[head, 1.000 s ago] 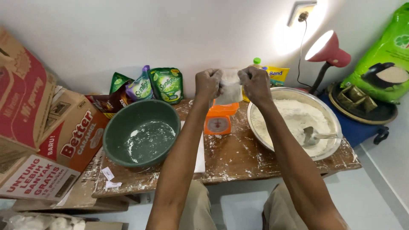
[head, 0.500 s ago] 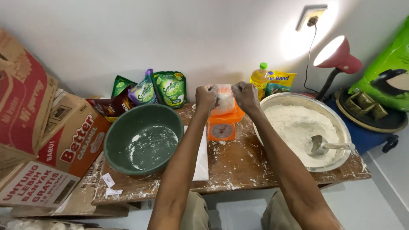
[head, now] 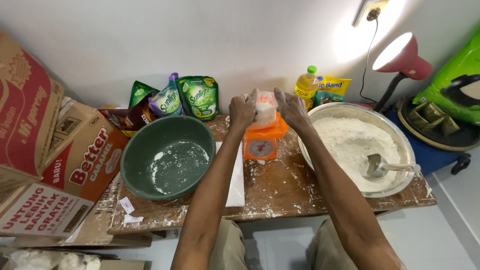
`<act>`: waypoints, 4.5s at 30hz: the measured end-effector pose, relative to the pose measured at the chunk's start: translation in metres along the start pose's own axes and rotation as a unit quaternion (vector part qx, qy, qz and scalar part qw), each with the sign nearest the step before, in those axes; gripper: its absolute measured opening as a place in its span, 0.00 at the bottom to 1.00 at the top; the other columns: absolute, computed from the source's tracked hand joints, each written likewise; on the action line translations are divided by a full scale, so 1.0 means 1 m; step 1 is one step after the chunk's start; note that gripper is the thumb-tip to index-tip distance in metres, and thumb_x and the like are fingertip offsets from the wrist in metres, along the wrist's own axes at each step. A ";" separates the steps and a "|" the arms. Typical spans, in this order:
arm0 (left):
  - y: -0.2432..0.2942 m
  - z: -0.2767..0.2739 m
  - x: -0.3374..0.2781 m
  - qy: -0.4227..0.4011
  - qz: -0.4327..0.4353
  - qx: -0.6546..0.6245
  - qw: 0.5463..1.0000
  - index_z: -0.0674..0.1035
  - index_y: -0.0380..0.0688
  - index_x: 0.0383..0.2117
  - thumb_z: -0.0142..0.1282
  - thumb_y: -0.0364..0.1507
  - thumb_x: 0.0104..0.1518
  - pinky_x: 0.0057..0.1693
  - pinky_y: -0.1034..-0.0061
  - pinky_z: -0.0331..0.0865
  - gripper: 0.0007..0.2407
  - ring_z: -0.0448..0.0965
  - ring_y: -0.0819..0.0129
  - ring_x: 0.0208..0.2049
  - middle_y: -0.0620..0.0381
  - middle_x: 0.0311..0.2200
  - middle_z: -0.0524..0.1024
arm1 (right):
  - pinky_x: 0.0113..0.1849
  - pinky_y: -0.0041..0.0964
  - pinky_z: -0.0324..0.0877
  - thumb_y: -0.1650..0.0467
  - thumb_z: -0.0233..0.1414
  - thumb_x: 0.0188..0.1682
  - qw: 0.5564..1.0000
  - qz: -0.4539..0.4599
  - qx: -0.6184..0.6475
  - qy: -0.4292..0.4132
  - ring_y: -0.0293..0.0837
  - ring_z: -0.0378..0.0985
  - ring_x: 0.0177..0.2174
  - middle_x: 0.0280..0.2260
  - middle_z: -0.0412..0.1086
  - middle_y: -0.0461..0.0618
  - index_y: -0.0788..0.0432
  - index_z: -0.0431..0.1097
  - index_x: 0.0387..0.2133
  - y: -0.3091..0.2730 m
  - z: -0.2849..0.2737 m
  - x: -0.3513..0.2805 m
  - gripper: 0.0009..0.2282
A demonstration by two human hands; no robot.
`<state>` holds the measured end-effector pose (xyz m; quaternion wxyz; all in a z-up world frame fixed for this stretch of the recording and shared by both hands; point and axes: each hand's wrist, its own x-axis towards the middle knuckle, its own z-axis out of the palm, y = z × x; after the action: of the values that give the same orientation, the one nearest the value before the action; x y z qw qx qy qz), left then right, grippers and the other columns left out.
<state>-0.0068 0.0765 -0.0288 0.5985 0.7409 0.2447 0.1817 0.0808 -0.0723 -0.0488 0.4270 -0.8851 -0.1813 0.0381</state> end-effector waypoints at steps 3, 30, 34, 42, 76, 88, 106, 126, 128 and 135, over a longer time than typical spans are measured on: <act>-0.005 -0.003 0.004 0.007 0.016 -0.004 1.000 0.83 0.30 0.37 0.48 0.47 0.61 0.21 0.72 0.76 0.25 0.79 0.62 0.13 0.48 0.12 0.76 | 0.51 0.60 0.66 0.44 0.32 0.59 1.000 -0.026 -0.004 0.004 0.64 0.76 0.47 0.33 0.78 0.60 0.59 0.78 0.34 0.005 0.001 0.005 0.35; -0.062 -0.051 -0.058 0.102 0.035 -0.165 0.980 0.83 0.37 0.32 0.50 0.43 0.63 0.13 0.80 0.64 0.19 0.75 0.66 0.09 0.50 0.10 0.73 | 0.59 0.58 0.60 0.52 0.31 0.63 0.989 -0.106 0.044 0.093 0.67 0.68 0.55 0.48 0.68 0.67 0.61 0.70 0.53 0.003 -0.032 -0.114 0.28; -0.066 -0.057 -0.075 0.107 0.037 -0.167 0.979 0.83 0.35 0.33 0.50 0.40 0.63 0.13 0.80 0.63 0.18 0.73 0.67 0.08 0.51 0.10 0.72 | 0.58 0.61 0.60 0.52 0.31 0.64 0.987 -0.111 0.057 0.100 0.69 0.68 0.55 0.48 0.68 0.71 0.65 0.69 0.54 0.018 -0.028 -0.127 0.29; -0.068 -0.055 -0.094 0.098 0.034 -0.170 0.980 0.83 0.31 0.36 0.49 0.38 0.65 0.13 0.80 0.62 0.18 0.73 0.67 0.08 0.49 0.11 0.73 | 0.55 0.65 0.62 0.55 0.36 0.64 0.985 -0.097 0.084 0.116 0.72 0.71 0.51 0.44 0.71 0.73 0.67 0.72 0.51 0.020 -0.035 -0.150 0.27; -0.077 -0.058 -0.032 0.104 0.102 0.001 0.989 0.83 0.43 0.29 0.49 0.53 0.62 0.41 0.65 0.75 0.24 0.83 0.60 0.25 0.52 0.12 0.76 | 0.21 0.32 0.66 0.62 0.43 0.64 0.967 -0.081 0.171 0.169 0.42 0.72 0.21 0.23 0.70 0.54 0.65 0.75 0.37 0.052 -0.026 -0.106 0.19; -0.019 -0.026 -0.016 0.076 0.071 0.102 0.989 0.83 0.41 0.45 0.46 0.45 0.61 0.57 0.53 0.72 0.21 0.80 0.44 0.51 0.42 0.39 0.83 | 0.49 0.57 0.69 0.51 0.44 0.58 0.992 -0.053 0.028 0.110 0.62 0.78 0.44 0.32 0.77 0.59 0.57 0.78 0.33 0.014 -0.020 -0.033 0.24; -0.024 0.021 -0.001 0.084 0.090 0.082 0.989 0.85 0.38 0.42 0.51 0.37 0.58 0.53 0.50 0.74 0.16 0.82 0.40 0.46 0.42 0.35 0.84 | 0.30 0.46 0.69 0.62 0.54 0.49 0.996 -0.045 -0.029 0.076 0.58 0.75 0.26 0.19 0.71 0.54 0.54 0.75 0.16 0.023 0.031 0.029 0.15; 0.044 0.035 -0.069 0.039 0.194 -0.075 0.977 0.85 0.41 0.29 0.56 0.34 0.59 0.31 0.73 0.72 0.10 0.76 0.68 0.14 0.54 0.07 0.71 | 0.33 0.40 0.71 0.64 0.52 0.57 0.968 -0.183 0.024 0.169 0.54 0.77 0.25 0.19 0.72 0.57 0.59 0.74 0.21 0.005 -0.065 -0.052 0.16; 0.038 0.049 -0.066 0.020 0.197 -0.077 0.977 0.84 0.38 0.29 0.56 0.33 0.58 0.30 0.73 0.71 0.10 0.75 0.67 0.13 0.54 0.07 0.70 | 0.33 0.40 0.71 0.65 0.51 0.57 0.969 -0.171 0.014 0.181 0.53 0.77 0.24 0.19 0.72 0.55 0.59 0.74 0.20 0.006 -0.076 -0.066 0.16; 0.021 0.081 -0.086 -0.076 0.140 -0.062 0.985 0.82 0.34 0.27 0.60 0.32 0.58 0.21 0.74 0.68 0.11 0.74 0.67 0.10 0.51 0.09 0.73 | 0.34 0.49 0.72 0.62 0.52 0.55 0.977 -0.126 -0.037 0.169 0.63 0.79 0.27 0.19 0.72 0.60 0.60 0.76 0.23 0.033 -0.104 -0.110 0.16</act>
<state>-0.0282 -0.0419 -0.0237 0.6288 0.7409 0.0807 0.2215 0.0106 -0.2075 -0.0178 0.4200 -0.8639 -0.2175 -0.1730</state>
